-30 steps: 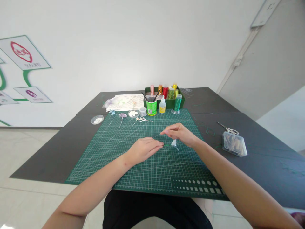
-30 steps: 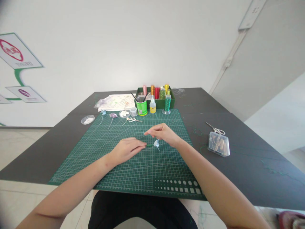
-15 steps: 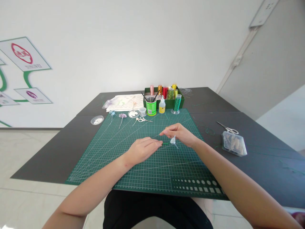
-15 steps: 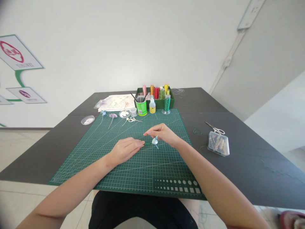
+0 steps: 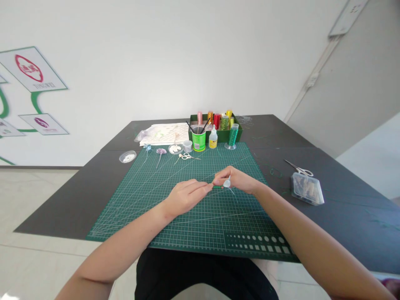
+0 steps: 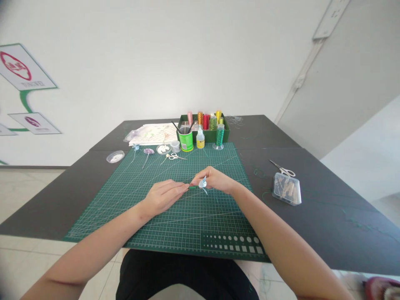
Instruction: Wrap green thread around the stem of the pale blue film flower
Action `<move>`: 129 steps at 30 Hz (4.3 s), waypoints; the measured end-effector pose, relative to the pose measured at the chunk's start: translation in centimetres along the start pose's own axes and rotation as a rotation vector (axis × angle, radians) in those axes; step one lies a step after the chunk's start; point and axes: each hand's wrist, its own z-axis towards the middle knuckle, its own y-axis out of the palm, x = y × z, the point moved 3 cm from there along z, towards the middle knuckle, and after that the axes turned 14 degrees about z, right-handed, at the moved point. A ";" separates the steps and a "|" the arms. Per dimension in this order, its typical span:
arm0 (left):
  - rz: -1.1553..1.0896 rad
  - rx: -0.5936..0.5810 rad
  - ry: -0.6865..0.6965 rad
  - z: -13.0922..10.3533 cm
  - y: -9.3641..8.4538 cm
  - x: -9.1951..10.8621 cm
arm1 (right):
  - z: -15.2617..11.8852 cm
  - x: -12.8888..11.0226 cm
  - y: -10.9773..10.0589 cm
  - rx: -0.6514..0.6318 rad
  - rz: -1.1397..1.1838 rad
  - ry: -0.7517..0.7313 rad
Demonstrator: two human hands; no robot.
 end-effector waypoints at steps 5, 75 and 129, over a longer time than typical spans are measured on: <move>0.015 0.010 -0.020 0.0 0.0 -0.1 | 0.0 0.0 -0.1 -0.043 0.007 -0.001; -0.202 0.018 -0.322 0.7 0.1 -0.3 | 0.5 0.5 -1.4 0.318 0.170 -0.188; -0.005 -0.170 -0.279 0.2 1.1 -0.2 | -3.5 -5.9 4.0 0.167 0.084 -0.440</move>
